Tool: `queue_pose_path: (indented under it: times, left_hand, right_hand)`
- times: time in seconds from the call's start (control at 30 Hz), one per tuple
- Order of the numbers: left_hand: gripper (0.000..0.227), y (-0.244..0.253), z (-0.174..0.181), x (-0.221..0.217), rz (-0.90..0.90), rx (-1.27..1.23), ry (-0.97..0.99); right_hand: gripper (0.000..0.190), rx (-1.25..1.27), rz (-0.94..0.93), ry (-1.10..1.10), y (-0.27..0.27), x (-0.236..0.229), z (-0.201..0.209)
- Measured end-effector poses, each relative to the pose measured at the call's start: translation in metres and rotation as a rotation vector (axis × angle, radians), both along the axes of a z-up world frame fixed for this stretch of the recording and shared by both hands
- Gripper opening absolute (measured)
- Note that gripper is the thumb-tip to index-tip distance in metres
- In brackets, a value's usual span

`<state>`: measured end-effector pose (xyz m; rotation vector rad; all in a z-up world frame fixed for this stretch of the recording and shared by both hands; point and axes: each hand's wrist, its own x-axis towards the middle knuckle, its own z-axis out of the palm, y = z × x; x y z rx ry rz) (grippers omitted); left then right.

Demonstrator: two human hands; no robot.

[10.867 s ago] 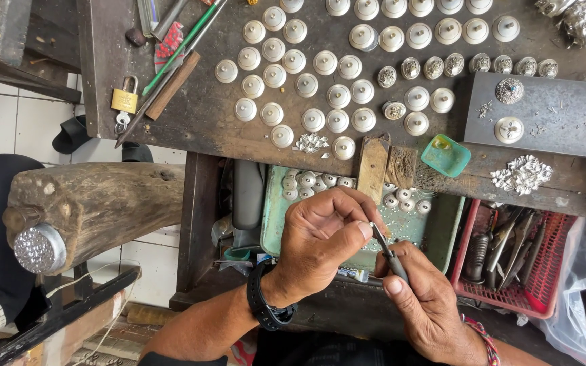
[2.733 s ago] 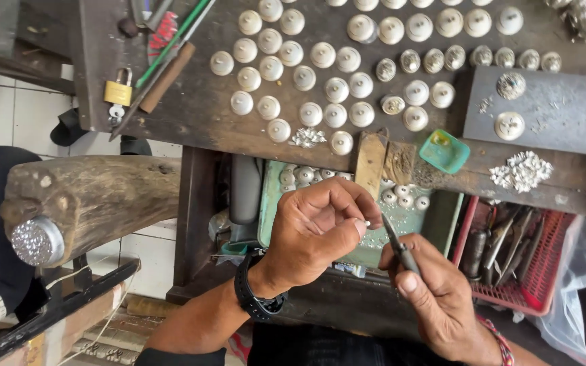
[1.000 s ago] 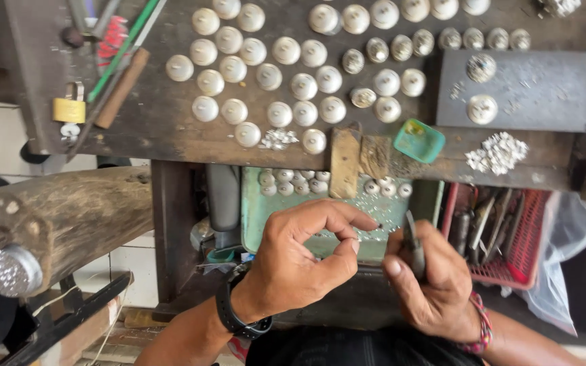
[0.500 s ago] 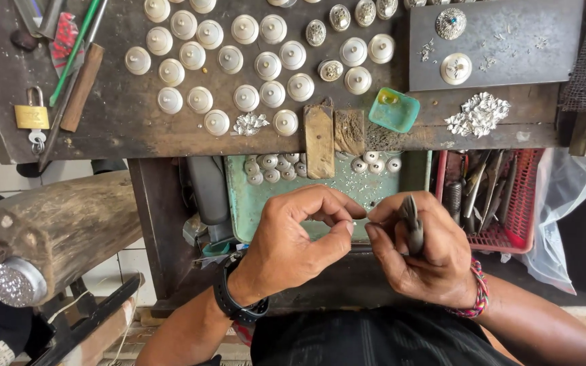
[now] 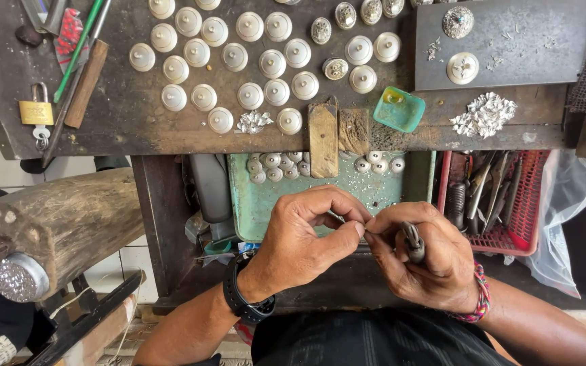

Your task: The person is using pliers to manipulate and prepare small silver components for attachment on a jewelry workbench.

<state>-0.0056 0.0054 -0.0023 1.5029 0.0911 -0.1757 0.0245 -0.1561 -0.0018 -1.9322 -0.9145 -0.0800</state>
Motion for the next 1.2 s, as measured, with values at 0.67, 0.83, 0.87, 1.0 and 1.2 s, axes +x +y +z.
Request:
queue_pose_path:
  times: [0.67,0.83,0.87,1.0,1.2]
  left_hand:
    - [0.005,0.025,0.013,-0.001,0.2,-0.24,-0.199]
    - [0.004,0.03,0.011,0.002,0.22,-0.322,-0.183]
    - [0.004,0.03,0.011,0.002,0.221,-0.353,-0.177]
    - [0.003,0.03,0.009,0.003,0.194,-0.411,-0.146]
    - [0.007,0.032,0.008,0.004,0.185,-0.322,-0.128]
  right_hand:
    - [0.029,-0.008,-0.018,0.605,0.006,-0.008,-0.003]
    - [0.034,-0.021,0.129,0.569,0.004,-0.002,0.004]
    - [0.033,-0.028,0.132,0.592,0.004,-0.003,0.004]
    - [0.035,-0.06,0.207,0.621,0.005,-0.002,-0.004]
    - [0.036,-0.03,0.244,0.704,0.007,0.0,-0.002]
